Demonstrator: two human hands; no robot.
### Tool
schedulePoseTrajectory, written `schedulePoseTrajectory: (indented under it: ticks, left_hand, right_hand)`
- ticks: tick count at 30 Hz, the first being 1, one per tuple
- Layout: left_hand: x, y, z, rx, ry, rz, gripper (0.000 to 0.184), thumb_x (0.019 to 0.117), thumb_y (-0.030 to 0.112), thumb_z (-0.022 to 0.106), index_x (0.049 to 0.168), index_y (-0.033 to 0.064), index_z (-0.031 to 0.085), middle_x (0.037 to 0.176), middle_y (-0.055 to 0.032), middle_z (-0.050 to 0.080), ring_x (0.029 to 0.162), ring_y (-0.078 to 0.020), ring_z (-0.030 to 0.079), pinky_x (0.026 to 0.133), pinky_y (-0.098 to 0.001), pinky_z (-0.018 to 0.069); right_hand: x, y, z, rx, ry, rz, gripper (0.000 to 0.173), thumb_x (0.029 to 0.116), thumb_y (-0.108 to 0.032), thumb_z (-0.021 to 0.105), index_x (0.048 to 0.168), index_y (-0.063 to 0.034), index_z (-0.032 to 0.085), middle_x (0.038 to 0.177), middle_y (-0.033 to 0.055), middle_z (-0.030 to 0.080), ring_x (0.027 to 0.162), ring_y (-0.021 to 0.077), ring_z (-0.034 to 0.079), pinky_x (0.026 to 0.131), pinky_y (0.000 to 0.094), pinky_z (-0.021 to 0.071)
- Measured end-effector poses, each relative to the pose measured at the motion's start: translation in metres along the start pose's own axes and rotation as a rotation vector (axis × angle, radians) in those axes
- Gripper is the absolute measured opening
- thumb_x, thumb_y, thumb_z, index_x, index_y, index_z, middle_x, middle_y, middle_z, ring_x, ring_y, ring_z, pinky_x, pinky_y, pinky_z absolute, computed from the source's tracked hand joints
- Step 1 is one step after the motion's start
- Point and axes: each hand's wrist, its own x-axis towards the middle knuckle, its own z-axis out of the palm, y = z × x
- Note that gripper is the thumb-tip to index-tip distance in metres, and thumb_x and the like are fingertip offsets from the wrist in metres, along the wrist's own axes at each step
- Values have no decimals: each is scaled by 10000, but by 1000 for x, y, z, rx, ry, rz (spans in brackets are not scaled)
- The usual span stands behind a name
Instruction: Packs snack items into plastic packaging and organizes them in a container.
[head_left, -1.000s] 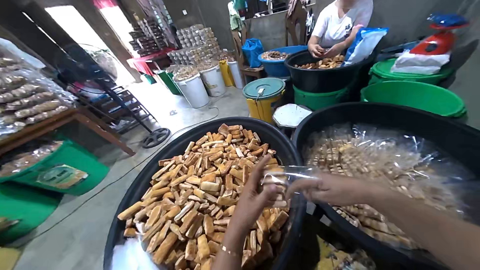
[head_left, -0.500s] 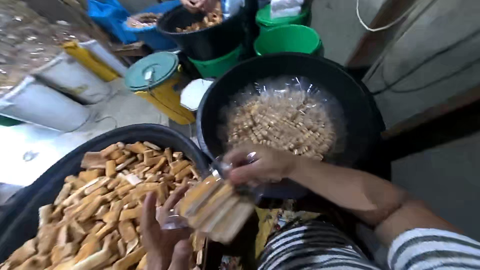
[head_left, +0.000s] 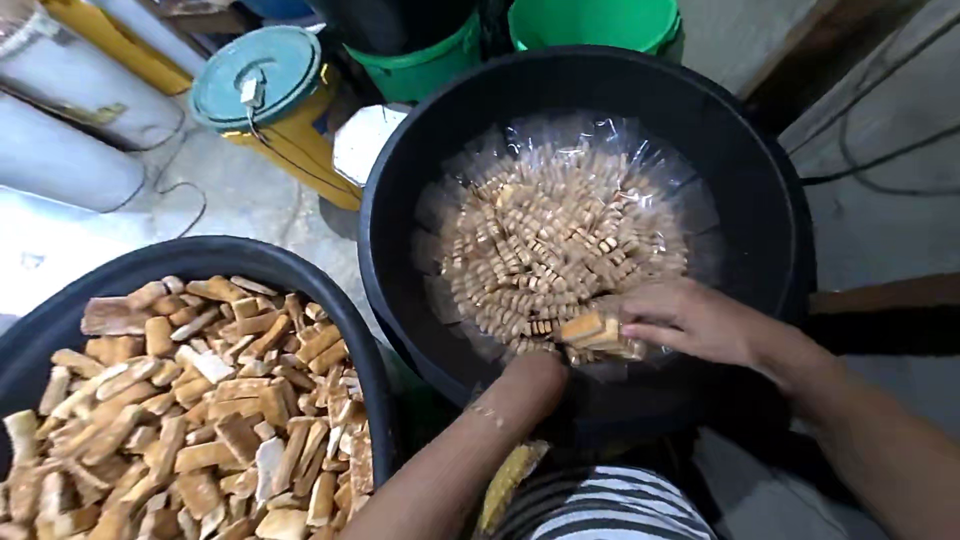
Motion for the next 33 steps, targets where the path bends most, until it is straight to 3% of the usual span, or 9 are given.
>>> schedulePoseTrajectory:
  ticks: [4, 8, 11, 14, 17, 21, 25, 29, 33]
  left_hand:
    - [52, 10, 4, -66, -79, -246, 317, 1050, 91, 476, 1262, -105, 607, 1357, -301, 565, 1274, -473, 544, 1030, -619, 446]
    - [66, 10, 5, 12, -187, -267, 302, 1041, 52, 453, 1244, -105, 612, 1362, -292, 565, 1266, -471, 551, 1006, -624, 460]
    - [55, 36, 0, 115, -248, -296, 286, 1012, -5, 472, 1235, -135, 594, 1321, -323, 567, 1210, -503, 569, 942, -635, 484]
    - [41, 76, -11, 65, -199, -111, 240, 1009, -17, 490, 1190, -77, 636, 1191, -288, 643, 1097, -470, 642, 860, -604, 537]
    - [64, 76, -2, -205, -45, 172, 354, 1042, 23, 465, 1378, -30, 560, 1312, -267, 603, 1261, -429, 569, 1035, -556, 478]
    - [100, 53, 10, -506, -60, 382, 486, 1102, 181, 389, 1570, 53, 362, 1605, -191, 372, 1484, -331, 369, 1221, -499, 274]
    - [117, 23, 27, -17, 155, 411, 643, 1008, -36, 477, 1582, 241, 389, 1660, -130, 291, 1525, -359, 277, 1183, -616, 252]
    - [127, -9, 24, 253, 284, 375, 523, 1011, -53, 458, 1495, 139, 511, 1669, -20, 297, 1547, -280, 245, 1222, -572, 197]
    - [132, -31, -9, 209, 184, 447, 423, 1060, 88, 475, 1480, 101, 528, 1667, -55, 297, 1547, -310, 237, 1242, -507, 176]
  right_hand:
    - [5, 17, 18, -86, 279, 58, 265, 1012, -194, 558, 932, 6, 712, 909, 141, 721, 811, 210, 706, 754, 337, 584]
    - [-9, 34, 3, -35, 616, 98, 302, 1027, -227, 569, 913, 18, 704, 959, 106, 727, 931, 113, 698, 861, 265, 574]
    - [-28, 48, -17, 24, 886, 117, 206, 1035, -282, 607, 957, -98, 655, 1056, -44, 685, 1028, 22, 657, 904, 237, 567]
    - [-44, 53, -35, -26, 1036, 192, 188, 1033, -277, 609, 982, -100, 649, 1260, -32, 630, 1149, 22, 616, 958, 225, 544]
    - [-51, 53, -47, 8, 1047, 249, 186, 1026, -236, 606, 975, -62, 649, 1372, 24, 584, 1071, 29, 654, 869, 223, 592]
    - [-58, 47, -54, 26, 923, 263, 193, 1027, -251, 601, 985, -74, 665, 1378, -3, 609, 1051, -3, 645, 883, 201, 560]
    - [-69, 42, -66, 43, 411, 254, 334, 1027, -304, 571, 925, -12, 698, 1312, 84, 678, 1167, 98, 659, 995, 284, 555]
    - [-57, 31, -53, -8, -138, 203, 275, 1011, -212, 555, 1102, -39, 748, 1250, 87, 720, 1151, 197, 692, 1004, 389, 553]
    - [-25, 28, -11, 97, -538, 262, 262, 1000, -80, 612, 1240, -33, 706, 1270, 135, 702, 1161, 276, 682, 1042, 469, 513]
